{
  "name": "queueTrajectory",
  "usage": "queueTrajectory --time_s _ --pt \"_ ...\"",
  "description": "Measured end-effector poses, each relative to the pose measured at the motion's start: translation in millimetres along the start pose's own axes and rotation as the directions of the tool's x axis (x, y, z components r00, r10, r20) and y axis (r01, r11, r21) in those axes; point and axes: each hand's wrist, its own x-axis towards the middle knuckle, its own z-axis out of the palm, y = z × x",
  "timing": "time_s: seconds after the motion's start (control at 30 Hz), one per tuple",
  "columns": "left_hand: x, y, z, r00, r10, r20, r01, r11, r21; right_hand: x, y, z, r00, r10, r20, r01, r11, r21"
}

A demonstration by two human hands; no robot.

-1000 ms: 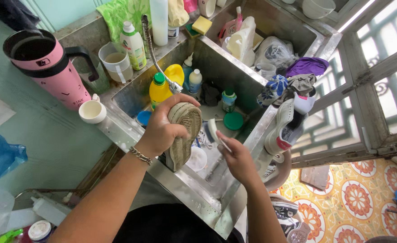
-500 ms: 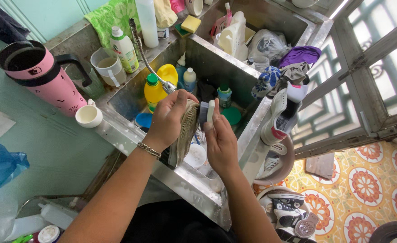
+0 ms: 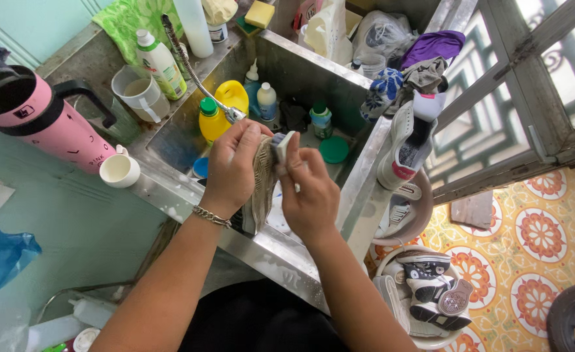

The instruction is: The person cleans white sneakers in a sink by scrubbing the upper with a brush, applying liquid from a cup to the edges with a small brush, using a hairdryer on the material, and scrubbing the soles with a sponge.

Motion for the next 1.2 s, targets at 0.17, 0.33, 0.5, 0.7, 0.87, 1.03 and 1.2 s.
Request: queueTrajectory --time_s 0.17,0.33,0.5,0.7,0.87,1.03,1.2 --pt "0 1 -5 0.999 -0.024 -0.038 0.02 0.994 -0.105 -23 -9 4 0.966 -0.255 -0.052 0.256 0.966 0.021" --pt "-8 1 1 0.997 0.066 -0.049 -0.063 0.996 0.059 -7 -2 3 0.995 -0.091 -0.032 0.09 0.996 -0.027" --pt "-4 2 -4 0.991 0.009 -0.131 -0.007 1.0 0.013 -27 -17 2 0.97 -0.242 -0.011 0.242 0.97 0.031" --pt "-11 -1 1 0.992 0.102 -0.073 -0.099 0.994 0.041 -9 -4 4 1.0 -0.023 -0.019 0.023 1.0 -0.007" --pt "-8 1 -5 0.992 0.016 -0.126 -0.02 0.999 -0.034 -30 -17 4 0.975 -0.223 -0.02 0.224 0.97 0.094" --pt "-20 -3 4 0.99 0.046 -0.133 -0.039 0.998 0.05 -17 -8 3 0.995 -0.096 -0.019 0.097 0.995 0.017" --pt "-13 1 -3 0.987 0.046 -0.152 -0.038 0.998 0.054 -32 -17 4 0.965 -0.259 -0.037 0.261 0.958 0.12"
